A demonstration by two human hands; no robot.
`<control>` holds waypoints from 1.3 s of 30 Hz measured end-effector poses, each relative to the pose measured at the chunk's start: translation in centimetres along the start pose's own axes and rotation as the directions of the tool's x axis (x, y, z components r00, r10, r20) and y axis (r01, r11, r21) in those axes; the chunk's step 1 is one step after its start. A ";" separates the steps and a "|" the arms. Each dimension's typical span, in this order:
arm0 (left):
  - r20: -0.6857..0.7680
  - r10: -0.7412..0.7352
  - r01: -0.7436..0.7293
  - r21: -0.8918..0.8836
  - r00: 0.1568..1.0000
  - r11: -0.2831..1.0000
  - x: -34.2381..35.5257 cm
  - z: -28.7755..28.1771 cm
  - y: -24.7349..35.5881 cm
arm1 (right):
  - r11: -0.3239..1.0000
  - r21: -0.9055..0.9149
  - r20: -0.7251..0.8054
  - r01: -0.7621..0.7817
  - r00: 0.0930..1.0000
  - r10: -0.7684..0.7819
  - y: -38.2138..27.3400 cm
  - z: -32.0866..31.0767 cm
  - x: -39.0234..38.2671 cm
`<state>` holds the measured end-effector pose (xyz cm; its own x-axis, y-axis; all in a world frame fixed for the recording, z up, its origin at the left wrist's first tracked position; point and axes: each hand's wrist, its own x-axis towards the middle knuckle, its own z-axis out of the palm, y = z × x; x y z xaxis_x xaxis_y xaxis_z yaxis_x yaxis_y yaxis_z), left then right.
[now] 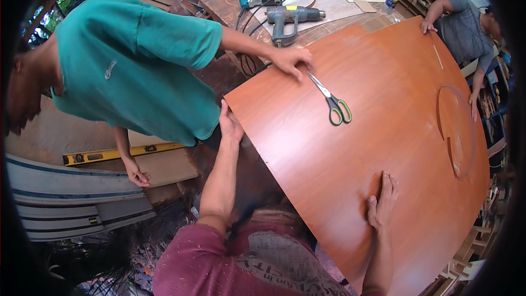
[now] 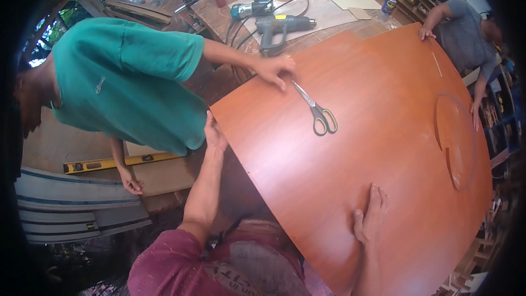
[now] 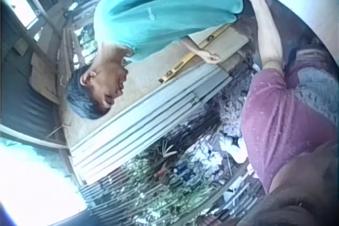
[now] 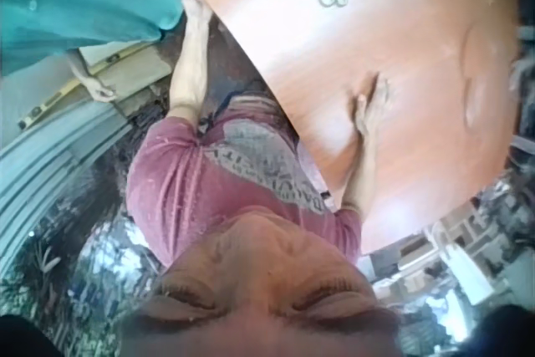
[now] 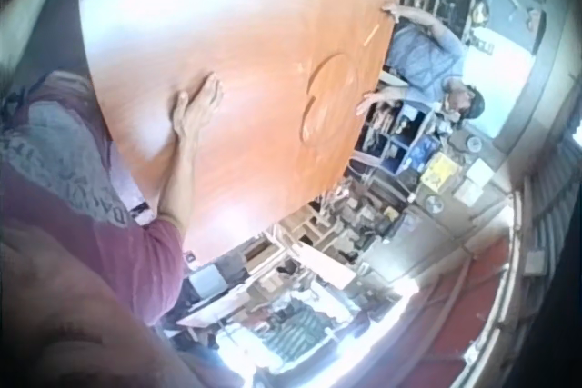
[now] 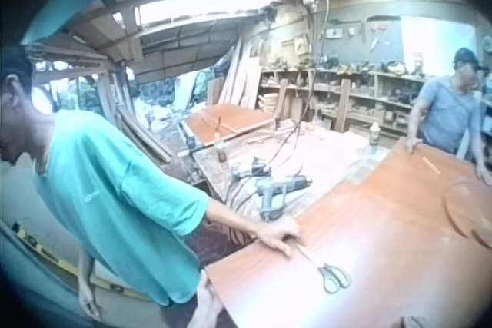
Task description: The person trims the excess veneer from the edge of a large wooden board. The person first marks the edge and cuts a portion with scissors, then uses a palm router to flush-trim the veneer along the entire perimeter of the board while another person assists by holding the board steady.
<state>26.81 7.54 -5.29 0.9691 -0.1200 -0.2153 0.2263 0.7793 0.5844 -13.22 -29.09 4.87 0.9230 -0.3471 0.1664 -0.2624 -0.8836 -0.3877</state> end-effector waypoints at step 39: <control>0.130 -0.347 0.370 -0.251 0.929 0.895 8.2 -8.2 2.8 | 0.938 0.307 0.370 -0.162 0.928 0.040 -19.9 5.2 29.0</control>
<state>34.60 13.81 -11.83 0.8342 -0.4618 -0.3014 0.5360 0.8074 0.2465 20.28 -19.91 12.67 0.9505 -0.2407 -0.1965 -0.3095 -0.6760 -0.6688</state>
